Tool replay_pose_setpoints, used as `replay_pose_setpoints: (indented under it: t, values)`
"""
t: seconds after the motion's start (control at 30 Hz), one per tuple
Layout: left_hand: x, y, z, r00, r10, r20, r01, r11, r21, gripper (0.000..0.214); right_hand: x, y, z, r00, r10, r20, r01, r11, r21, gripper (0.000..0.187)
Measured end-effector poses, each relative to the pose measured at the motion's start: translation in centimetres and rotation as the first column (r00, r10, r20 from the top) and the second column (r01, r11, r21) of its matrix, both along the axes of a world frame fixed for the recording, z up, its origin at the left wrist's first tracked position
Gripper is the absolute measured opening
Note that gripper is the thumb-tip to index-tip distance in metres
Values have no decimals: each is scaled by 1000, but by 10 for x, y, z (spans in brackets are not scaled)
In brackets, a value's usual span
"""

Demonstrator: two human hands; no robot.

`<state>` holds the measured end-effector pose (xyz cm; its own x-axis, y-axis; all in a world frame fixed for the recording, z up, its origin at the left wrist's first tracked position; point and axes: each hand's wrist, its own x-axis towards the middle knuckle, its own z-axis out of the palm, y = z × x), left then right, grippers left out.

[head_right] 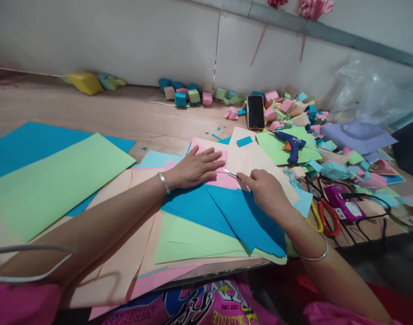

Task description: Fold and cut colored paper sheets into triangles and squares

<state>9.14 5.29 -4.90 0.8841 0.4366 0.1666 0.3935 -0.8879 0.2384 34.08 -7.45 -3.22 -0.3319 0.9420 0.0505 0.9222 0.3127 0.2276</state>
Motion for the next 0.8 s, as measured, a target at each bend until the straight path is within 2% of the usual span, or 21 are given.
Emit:
replay_pose_setpoints:
  t: [0.17, 0.43, 0.8]
  values:
    - [2, -2, 2, 991, 0, -131, 0, 1000, 1, 57, 2, 1, -2, 998, 51, 42, -50, 999, -17, 43]
    - [3, -2, 6, 982, 11, -189, -13, 1000, -12, 61, -4, -9, 5, 987, 119, 111, -119, 993, -4, 43]
    - [4, -3, 6, 982, 11, -189, -12, 1000, -4, 60, -38, -9, 23, 975, 70, 210, -64, 997, -37, 40]
